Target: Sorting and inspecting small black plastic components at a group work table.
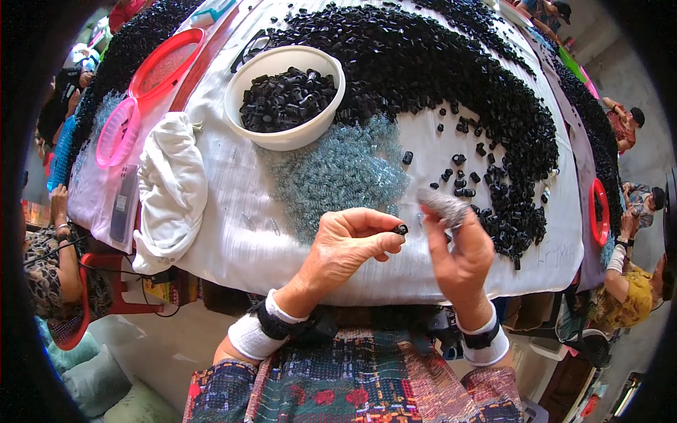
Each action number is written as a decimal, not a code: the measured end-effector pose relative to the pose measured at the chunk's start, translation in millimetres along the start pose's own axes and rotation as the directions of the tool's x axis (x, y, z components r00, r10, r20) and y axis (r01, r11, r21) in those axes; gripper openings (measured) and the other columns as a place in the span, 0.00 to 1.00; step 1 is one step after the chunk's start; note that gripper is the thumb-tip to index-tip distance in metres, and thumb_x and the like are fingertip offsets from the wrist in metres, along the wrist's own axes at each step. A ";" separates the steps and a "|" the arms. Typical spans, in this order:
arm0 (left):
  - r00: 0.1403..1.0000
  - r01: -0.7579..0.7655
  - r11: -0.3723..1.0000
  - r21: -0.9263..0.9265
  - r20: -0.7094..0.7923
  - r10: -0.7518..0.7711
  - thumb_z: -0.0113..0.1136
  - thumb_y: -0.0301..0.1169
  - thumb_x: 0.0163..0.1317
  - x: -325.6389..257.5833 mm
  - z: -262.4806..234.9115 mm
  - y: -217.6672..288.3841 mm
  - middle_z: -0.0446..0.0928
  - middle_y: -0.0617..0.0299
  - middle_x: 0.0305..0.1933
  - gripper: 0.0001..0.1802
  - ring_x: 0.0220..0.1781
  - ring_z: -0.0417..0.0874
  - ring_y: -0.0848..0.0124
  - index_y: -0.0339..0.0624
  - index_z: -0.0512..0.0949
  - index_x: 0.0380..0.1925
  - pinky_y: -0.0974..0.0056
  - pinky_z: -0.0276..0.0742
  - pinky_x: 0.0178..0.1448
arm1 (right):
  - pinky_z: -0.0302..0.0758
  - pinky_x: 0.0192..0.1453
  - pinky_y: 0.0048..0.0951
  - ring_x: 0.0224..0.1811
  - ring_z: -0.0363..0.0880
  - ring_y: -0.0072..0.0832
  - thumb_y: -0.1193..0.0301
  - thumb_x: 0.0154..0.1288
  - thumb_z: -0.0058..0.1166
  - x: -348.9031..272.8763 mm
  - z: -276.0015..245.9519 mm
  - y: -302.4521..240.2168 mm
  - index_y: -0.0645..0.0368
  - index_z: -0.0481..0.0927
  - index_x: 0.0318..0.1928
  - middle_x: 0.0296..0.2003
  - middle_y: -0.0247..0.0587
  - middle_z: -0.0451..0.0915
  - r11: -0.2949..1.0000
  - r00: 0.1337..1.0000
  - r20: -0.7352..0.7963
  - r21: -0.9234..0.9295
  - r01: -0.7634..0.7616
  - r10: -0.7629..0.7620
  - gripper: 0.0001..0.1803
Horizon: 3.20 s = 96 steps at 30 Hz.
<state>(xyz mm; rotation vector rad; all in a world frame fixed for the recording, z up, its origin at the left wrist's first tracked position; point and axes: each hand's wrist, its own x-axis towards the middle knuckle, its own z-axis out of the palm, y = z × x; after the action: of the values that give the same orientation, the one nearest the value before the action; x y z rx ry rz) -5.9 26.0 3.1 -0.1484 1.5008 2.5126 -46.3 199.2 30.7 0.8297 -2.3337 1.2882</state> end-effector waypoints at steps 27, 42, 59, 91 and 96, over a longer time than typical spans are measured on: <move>0.997 0.077 0.989 -0.128 0.017 -0.076 0.65 0.25 0.56 -3.1 -14.8 2.3 0.81 0.59 0.33 0.11 0.32 0.82 0.75 0.34 0.79 0.39 0.73 0.78 0.34 | 0.75 0.36 0.36 0.32 0.77 0.44 0.85 0.51 0.53 10.6 -0.2 52.4 0.65 0.74 0.38 0.31 0.50 0.75 0.942 0.978 0.151 -0.323 -0.092 0.147 0.11; 0.998 0.063 0.991 -0.115 0.018 -0.061 0.63 0.24 0.57 -2.8 -10.6 2.0 0.82 0.58 0.34 0.09 0.32 0.82 0.73 0.34 0.79 0.37 0.70 0.80 0.35 | 0.73 0.42 0.38 0.37 0.75 0.47 0.81 0.51 0.54 18.5 5.8 62.2 0.66 0.74 0.39 0.35 0.51 0.77 0.902 0.971 0.187 -0.427 -0.057 0.150 0.12; 0.996 -0.054 0.998 -0.019 -0.070 0.053 0.65 0.27 0.57 -9.1 3.1 5.4 0.82 0.59 0.36 0.13 0.35 0.82 0.76 0.34 0.79 0.41 0.73 0.79 0.36 | 0.78 0.40 0.22 0.33 0.83 0.22 0.83 0.53 0.61 8.6 6.5 -12.4 0.64 0.76 0.44 0.34 0.41 0.84 0.978 0.993 0.029 0.173 -0.118 0.115 0.16; 0.987 0.008 0.994 0.109 -0.162 0.010 0.64 0.28 0.58 -6.2 8.8 -4.0 0.82 0.58 0.33 0.11 0.33 0.83 0.75 0.33 0.80 0.38 0.72 0.79 0.34 | 0.74 0.30 0.34 0.27 0.78 0.41 0.85 0.50 0.57 -4.7 15.7 -12.5 0.66 0.77 0.40 0.26 0.47 0.77 0.999 0.998 0.056 -0.047 0.009 -0.006 0.14; 0.994 0.037 0.998 0.042 -0.108 -0.032 0.64 0.27 0.58 -3.6 4.9 0.2 0.82 0.59 0.32 0.09 0.31 0.82 0.76 0.33 0.80 0.36 0.73 0.78 0.33 | 0.75 0.34 0.35 0.31 0.77 0.42 0.80 0.46 0.62 -2.7 7.2 -12.4 0.67 0.77 0.43 0.33 0.49 0.76 1.000 0.992 0.129 0.007 -0.015 0.014 0.19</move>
<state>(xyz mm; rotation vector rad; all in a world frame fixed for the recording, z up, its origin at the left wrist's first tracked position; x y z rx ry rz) -2.3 29.7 6.3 -0.3037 1.5776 2.4789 -36.4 188.8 33.5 0.9256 -2.4395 1.2861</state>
